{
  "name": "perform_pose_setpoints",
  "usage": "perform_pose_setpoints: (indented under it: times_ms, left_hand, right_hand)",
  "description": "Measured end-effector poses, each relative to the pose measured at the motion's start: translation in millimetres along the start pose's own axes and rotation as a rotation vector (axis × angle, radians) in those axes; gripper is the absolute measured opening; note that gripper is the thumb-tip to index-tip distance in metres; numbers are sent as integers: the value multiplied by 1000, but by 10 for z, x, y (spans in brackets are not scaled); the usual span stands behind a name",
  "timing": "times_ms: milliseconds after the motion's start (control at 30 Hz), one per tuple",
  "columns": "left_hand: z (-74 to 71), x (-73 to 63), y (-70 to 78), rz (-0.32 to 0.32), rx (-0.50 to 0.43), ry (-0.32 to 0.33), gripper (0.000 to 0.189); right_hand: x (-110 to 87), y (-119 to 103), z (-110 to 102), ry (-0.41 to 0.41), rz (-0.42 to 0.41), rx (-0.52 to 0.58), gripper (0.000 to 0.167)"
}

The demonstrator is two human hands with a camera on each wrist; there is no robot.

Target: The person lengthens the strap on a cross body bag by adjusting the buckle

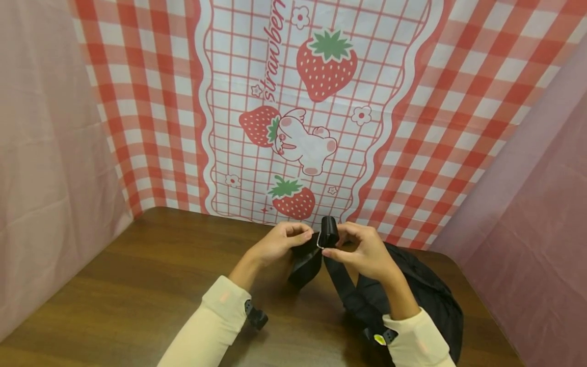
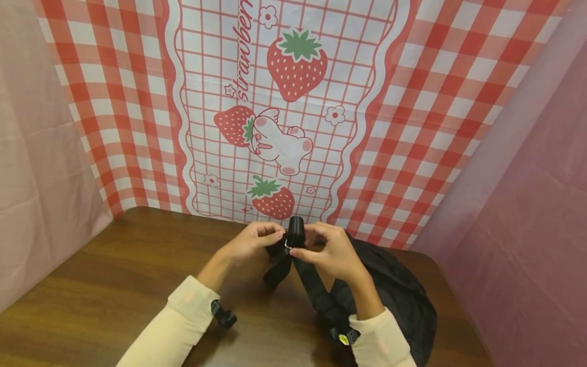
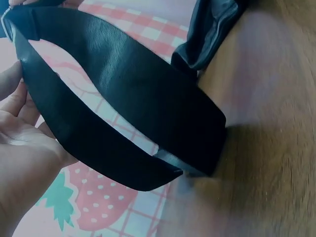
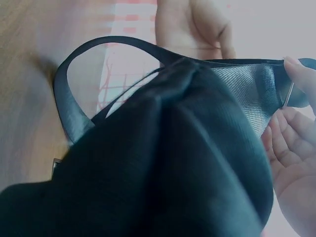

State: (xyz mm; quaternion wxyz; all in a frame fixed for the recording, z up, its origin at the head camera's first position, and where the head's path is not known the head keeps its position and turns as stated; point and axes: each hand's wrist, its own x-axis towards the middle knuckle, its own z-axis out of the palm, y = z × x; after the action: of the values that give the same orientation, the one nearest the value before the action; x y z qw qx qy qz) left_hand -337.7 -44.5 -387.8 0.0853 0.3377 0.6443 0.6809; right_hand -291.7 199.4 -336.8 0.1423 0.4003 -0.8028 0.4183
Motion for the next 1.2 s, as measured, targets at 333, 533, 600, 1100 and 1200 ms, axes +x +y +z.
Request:
perform_pose_setpoints:
  times_ms: [333, 533, 600, 1100, 1200]
  left_hand:
    - [88, 20, 72, 49, -20, -2, 25]
    - [84, 11, 137, 18, 27, 18, 30]
    - [61, -6, 155, 18, 58, 14, 34]
    - [18, -29, 191, 76, 282, 12, 54]
    - [17, -29, 185, 75, 283, 18, 52]
  right_hand:
    - [2, 11, 46, -21, -24, 54, 32]
    - [-2, 23, 20, 5, -31, 5, 32]
    - [1, 24, 8, 12, -27, -4, 31]
    - [7, 33, 10, -9, 77, -12, 22]
    - [12, 30, 19, -10, 87, -20, 20]
